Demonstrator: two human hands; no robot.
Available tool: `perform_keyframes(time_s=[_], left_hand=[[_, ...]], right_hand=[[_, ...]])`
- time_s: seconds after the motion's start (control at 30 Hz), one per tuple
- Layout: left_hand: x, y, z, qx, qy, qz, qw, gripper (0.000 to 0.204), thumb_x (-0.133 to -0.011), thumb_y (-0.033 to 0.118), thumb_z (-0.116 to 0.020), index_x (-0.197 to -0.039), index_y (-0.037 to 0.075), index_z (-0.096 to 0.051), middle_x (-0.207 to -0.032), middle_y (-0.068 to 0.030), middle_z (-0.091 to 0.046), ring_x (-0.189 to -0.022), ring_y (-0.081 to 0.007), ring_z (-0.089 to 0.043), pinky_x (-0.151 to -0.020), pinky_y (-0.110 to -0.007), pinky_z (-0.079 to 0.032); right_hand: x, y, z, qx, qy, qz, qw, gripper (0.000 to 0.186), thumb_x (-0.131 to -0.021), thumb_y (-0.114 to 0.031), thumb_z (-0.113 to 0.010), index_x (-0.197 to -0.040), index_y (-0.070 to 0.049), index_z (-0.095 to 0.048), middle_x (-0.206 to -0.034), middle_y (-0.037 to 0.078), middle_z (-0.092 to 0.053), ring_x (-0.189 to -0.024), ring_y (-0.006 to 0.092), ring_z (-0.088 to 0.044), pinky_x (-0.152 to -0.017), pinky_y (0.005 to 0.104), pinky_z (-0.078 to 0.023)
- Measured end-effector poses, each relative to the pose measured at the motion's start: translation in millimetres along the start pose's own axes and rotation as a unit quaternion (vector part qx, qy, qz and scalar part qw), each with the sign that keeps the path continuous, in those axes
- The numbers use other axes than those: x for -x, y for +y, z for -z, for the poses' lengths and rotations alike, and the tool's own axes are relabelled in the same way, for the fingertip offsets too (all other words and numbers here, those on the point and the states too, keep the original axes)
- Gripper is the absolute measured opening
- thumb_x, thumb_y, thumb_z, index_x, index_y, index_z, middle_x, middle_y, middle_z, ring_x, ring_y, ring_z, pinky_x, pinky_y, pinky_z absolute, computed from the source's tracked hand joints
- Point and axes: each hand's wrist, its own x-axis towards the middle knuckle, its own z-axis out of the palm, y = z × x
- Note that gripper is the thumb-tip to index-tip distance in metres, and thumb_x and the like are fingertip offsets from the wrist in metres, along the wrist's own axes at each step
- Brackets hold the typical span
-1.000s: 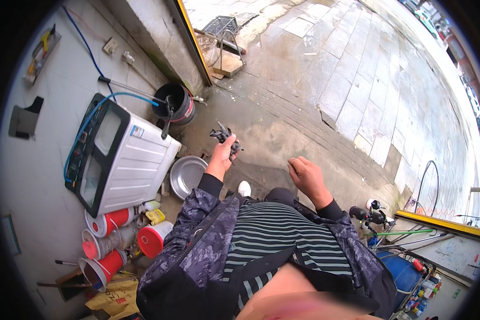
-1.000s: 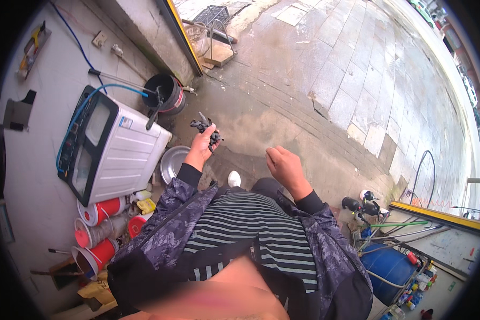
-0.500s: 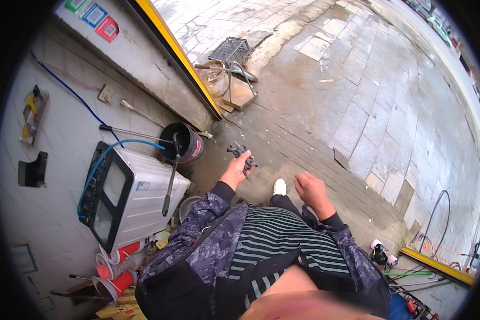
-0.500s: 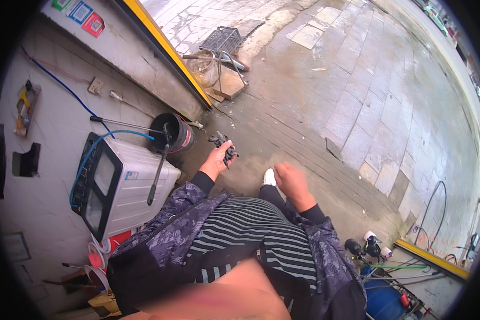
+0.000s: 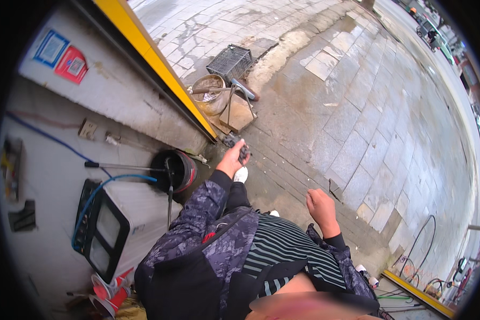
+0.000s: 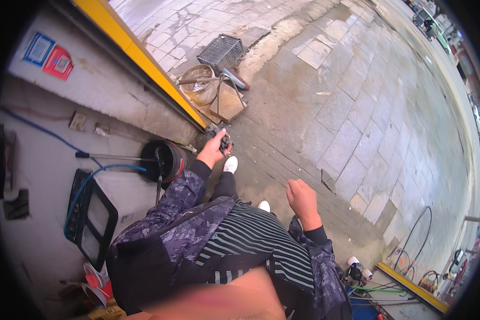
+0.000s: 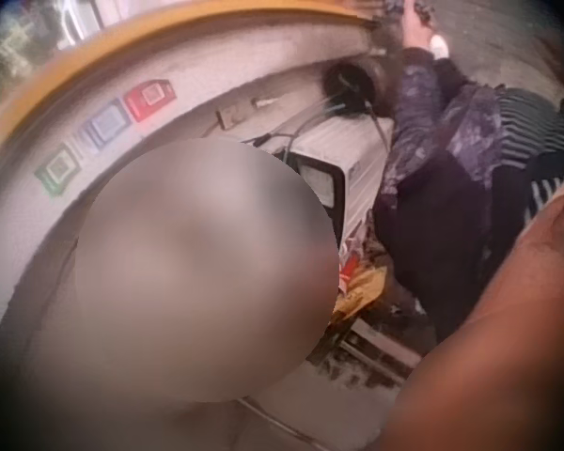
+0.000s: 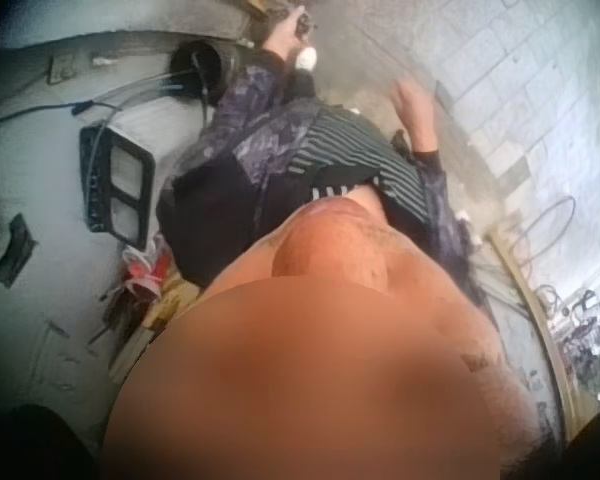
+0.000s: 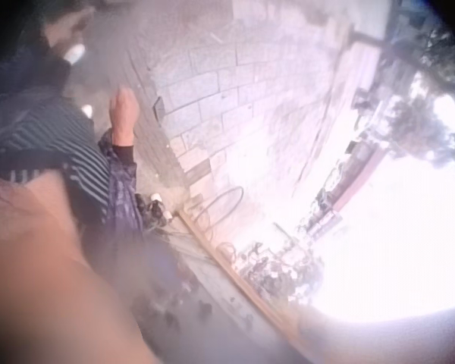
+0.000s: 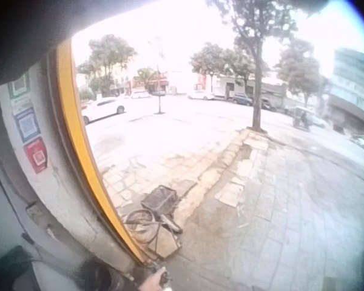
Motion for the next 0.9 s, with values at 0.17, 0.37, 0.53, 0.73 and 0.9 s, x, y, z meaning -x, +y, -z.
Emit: perform_keyframes(time_s=[0.17, 0.37, 0.53, 0.73, 0.9], left_hand=[[-126, 150, -30, 0.049, 0.027, -0.006, 0.998, 0.024, -0.100, 0.031, -0.076, -0.091, 0.012, -0.065, -0.080, -0.0035, -0.067, -0.070, -0.0216, -0.066, -0.062, -0.037, -0.062], [-243, 332, -74, 0.136, 0.051, -0.082, 0.986, 0.033, -0.096, 0.042, -0.079, -0.100, 0.012, -0.066, -0.089, -0.0048, -0.068, -0.079, -0.0239, -0.067, -0.070, -0.039, -0.063], [-274, 402, -68, 0.200, 0.172, -0.073, 0.962, 0.112, -0.086, 0.085, -0.060, -0.168, 0.016, -0.024, -0.168, -0.0160, -0.034, -0.154, -0.0341, -0.034, -0.125, -0.052, -0.032], [-292, 293, -23, 0.081, 0.085, -0.058, 0.991, 0.103, -0.097, 0.072, -0.061, -0.163, 0.007, -0.016, -0.150, -0.0226, -0.050, -0.129, -0.0393, -0.059, -0.106, -0.056, -0.052], [-252, 103, -50, -0.016, 0.099, 0.158, 0.982, 0.072, -0.102, 0.062, -0.060, -0.143, 0.005, -0.043, -0.133, -0.0198, -0.063, -0.117, -0.0381, -0.066, -0.097, -0.055, -0.056]], right_hand=[[-69, -41, -22, 0.011, -0.001, -0.094, 0.996, 0.014, -0.093, -0.016, -0.071, -0.104, -0.009, -0.071, -0.092, 0.014, -0.069, -0.084, 0.0371, -0.070, -0.068, 0.0468, -0.056], [-157, -64, -23, 0.024, -0.041, -0.111, 0.993, 0.015, -0.093, -0.017, -0.073, -0.105, -0.009, -0.071, -0.091, 0.013, -0.069, -0.082, 0.0364, -0.070, -0.067, 0.0458, -0.055], [-184, -69, -24, 0.030, -0.034, -0.144, 0.989, 0.015, -0.092, -0.017, -0.073, -0.105, -0.010, -0.071, -0.090, 0.013, -0.068, -0.082, 0.0363, -0.070, -0.067, 0.0455, -0.055], [-189, -75, -37, 0.028, -0.054, -0.159, 0.985, 0.016, -0.092, -0.015, -0.073, -0.106, -0.007, -0.071, -0.090, 0.014, -0.068, -0.082, 0.0366, -0.069, -0.069, 0.0443, -0.055], [-177, -72, -22, 0.039, -0.054, -0.175, 0.982, 0.018, -0.092, -0.015, -0.073, -0.108, -0.007, -0.071, -0.091, 0.014, -0.068, -0.083, 0.0367, -0.069, -0.070, 0.0453, -0.055]])
